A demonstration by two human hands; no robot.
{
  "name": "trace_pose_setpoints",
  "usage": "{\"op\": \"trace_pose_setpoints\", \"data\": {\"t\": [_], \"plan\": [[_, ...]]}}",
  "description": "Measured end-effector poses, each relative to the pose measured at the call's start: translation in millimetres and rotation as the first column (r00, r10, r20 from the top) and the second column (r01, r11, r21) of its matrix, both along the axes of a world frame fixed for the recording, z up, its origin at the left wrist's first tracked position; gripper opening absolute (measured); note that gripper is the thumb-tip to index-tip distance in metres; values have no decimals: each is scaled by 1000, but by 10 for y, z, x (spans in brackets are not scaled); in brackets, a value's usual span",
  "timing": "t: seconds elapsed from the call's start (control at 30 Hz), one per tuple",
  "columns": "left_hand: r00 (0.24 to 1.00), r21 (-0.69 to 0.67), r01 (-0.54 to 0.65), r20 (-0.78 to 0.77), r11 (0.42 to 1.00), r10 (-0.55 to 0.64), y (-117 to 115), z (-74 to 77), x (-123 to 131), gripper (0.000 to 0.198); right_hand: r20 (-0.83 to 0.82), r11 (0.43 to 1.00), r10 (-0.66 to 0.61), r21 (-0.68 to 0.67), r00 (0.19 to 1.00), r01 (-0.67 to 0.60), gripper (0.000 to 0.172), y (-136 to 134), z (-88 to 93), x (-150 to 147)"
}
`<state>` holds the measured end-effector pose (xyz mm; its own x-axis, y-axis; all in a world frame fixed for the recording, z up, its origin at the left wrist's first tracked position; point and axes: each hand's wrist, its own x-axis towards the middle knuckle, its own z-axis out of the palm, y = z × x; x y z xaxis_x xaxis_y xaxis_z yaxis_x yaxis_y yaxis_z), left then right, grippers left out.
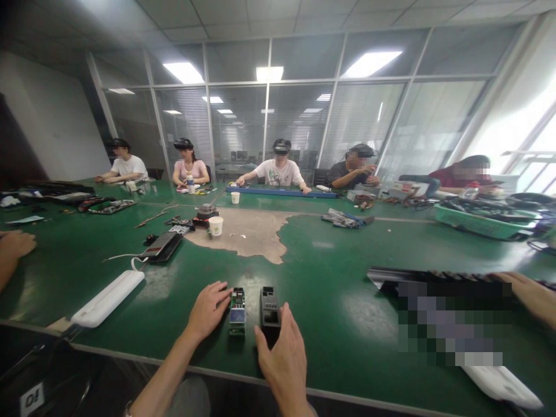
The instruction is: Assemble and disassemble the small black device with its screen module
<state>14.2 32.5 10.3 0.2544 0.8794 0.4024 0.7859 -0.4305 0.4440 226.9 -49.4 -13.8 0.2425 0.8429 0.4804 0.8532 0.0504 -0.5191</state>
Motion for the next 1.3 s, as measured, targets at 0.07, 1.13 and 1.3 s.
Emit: {"op": "trace_pose_setpoints", "data": {"t": [0.07, 1.13, 1.3], "plan": [[1000, 1, 0, -2, 1000, 0, 3, -5, 3, 31, -19, 1000, -6, 2, 1000, 6, 83, 2, -9, -3], [908, -4, -127, 402, 992, 118, 74, -153, -34, 39, -30, 993, 85, -75, 996, -87, 62, 52, 439, -782], [903, 0, -131, 413, 991, 120, 76, -158, -21, 38, -47, 993, 52, -106, 998, -57, 63, -12, 277, -773]]}}
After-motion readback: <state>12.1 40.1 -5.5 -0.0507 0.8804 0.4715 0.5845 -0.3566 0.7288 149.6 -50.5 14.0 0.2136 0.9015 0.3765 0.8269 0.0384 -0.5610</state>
